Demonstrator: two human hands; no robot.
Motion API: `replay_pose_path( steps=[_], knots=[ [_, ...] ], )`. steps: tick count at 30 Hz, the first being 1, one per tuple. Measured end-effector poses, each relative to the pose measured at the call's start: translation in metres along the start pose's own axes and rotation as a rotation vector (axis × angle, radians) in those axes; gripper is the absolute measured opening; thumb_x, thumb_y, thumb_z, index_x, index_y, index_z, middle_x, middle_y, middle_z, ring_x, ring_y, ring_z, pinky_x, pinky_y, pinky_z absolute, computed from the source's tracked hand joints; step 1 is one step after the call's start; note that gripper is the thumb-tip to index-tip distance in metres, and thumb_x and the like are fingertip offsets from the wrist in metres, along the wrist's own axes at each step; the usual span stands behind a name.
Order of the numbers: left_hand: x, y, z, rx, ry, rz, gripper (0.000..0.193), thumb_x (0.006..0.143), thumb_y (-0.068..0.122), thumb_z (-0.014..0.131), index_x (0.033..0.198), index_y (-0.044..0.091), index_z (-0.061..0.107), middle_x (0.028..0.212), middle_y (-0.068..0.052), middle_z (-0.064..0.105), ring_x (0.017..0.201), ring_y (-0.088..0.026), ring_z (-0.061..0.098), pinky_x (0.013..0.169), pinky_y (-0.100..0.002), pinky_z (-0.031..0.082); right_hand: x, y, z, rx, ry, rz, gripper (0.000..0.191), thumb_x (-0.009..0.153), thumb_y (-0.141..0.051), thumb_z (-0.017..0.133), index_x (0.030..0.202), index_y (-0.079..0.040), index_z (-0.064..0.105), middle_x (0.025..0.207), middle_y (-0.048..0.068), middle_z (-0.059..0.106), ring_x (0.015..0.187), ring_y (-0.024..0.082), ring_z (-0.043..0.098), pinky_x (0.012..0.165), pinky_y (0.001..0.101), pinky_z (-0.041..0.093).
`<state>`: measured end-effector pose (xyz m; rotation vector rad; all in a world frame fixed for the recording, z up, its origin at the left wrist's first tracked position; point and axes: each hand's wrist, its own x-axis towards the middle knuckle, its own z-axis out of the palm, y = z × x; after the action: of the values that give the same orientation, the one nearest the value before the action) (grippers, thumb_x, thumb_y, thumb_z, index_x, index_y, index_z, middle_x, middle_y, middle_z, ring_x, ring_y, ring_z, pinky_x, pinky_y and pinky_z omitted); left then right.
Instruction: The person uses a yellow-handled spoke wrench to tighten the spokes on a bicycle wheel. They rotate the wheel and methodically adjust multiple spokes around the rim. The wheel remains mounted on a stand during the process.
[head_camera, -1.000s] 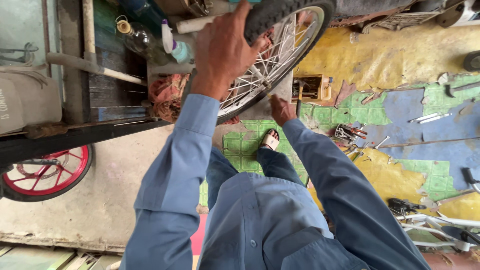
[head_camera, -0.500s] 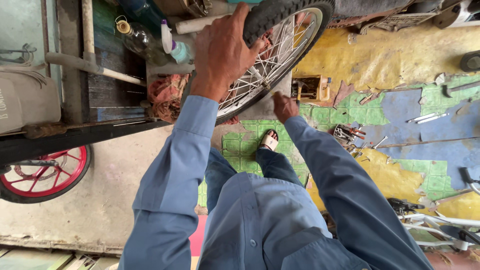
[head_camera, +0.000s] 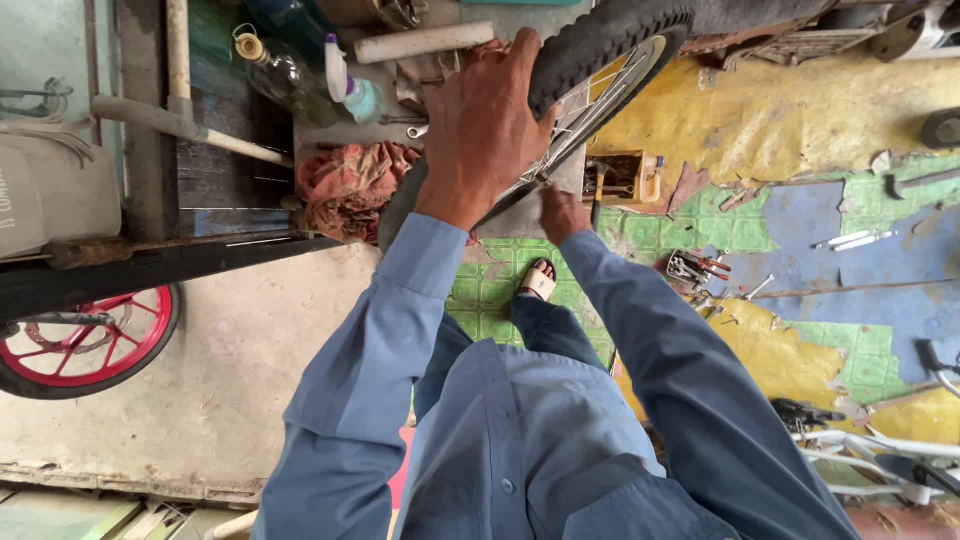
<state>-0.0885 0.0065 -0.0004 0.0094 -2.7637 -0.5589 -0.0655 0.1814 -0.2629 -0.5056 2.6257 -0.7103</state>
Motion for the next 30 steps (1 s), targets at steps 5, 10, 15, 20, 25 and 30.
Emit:
replay_pose_path(
  steps=[5,10,15,20,25,30],
  knots=[
    [-0.004,0.010,0.001,-0.081,-0.128,-0.054,0.057,0.085,0.036,0.086,0.123,0.011,0.052,0.090,-0.015,0.072,0.080,-0.038,0.073,0.067,-0.050,0.057,0.012,-0.006,-0.005,-0.130,0.007,0.136,0.030,0.105,-0.033,0.052,0.126,-0.014,0.061,0.098,0.029,0.069,0.082,0.049,0.069,0.067,0.0577,0.056],
    [-0.005,0.009,0.003,-0.080,-0.034,-0.009,0.060,0.081,0.035,0.087,0.123,0.010,0.052,0.090,-0.016,0.072,0.080,-0.038,0.073,0.065,-0.050,0.056,0.017,-0.011,-0.010,-0.279,-0.243,0.082,0.035,0.106,-0.031,0.040,0.128,-0.022,0.065,0.107,0.030,0.063,0.087,0.046,0.069,0.072,0.0556,0.056],
    [-0.002,0.004,0.006,-0.088,-0.062,-0.026,0.059,0.082,0.035,0.087,0.123,0.010,0.052,0.086,-0.014,0.072,0.078,-0.036,0.073,0.065,-0.050,0.056,0.021,-0.009,-0.006,-0.162,-0.223,0.149,0.035,0.108,-0.033,0.042,0.132,-0.015,0.060,0.110,0.030,0.063,0.092,0.046,0.067,0.079,0.0558,0.055],
    [0.001,0.004,0.007,-0.087,-0.092,-0.037,0.057,0.084,0.035,0.085,0.124,0.010,0.053,0.082,-0.015,0.071,0.073,-0.035,0.073,0.061,-0.048,0.057,0.024,-0.007,-0.005,-0.231,-0.136,0.124,0.030,0.107,-0.031,0.045,0.126,-0.014,0.061,0.108,0.027,0.065,0.094,0.044,0.068,0.079,0.0561,0.054],
    [0.002,0.003,0.007,-0.089,-0.071,-0.034,0.058,0.085,0.035,0.086,0.125,0.010,0.053,0.083,-0.015,0.071,0.074,-0.035,0.073,0.063,-0.049,0.057,0.012,-0.012,-0.011,-0.104,-0.117,0.024,0.026,0.102,-0.026,0.046,0.122,-0.019,0.062,0.096,0.027,0.071,0.083,0.049,0.068,0.070,0.0591,0.053],
    [0.005,-0.006,0.008,-0.049,-0.085,-0.062,0.054,0.083,0.035,0.086,0.120,0.013,0.054,0.086,-0.012,0.073,0.078,-0.034,0.074,0.062,-0.054,0.055,-0.002,-0.014,-0.013,0.010,0.054,-0.020,0.021,0.106,-0.025,0.052,0.112,-0.006,0.055,0.083,0.029,0.070,0.072,0.051,0.066,0.062,0.0613,0.050]
  ],
)
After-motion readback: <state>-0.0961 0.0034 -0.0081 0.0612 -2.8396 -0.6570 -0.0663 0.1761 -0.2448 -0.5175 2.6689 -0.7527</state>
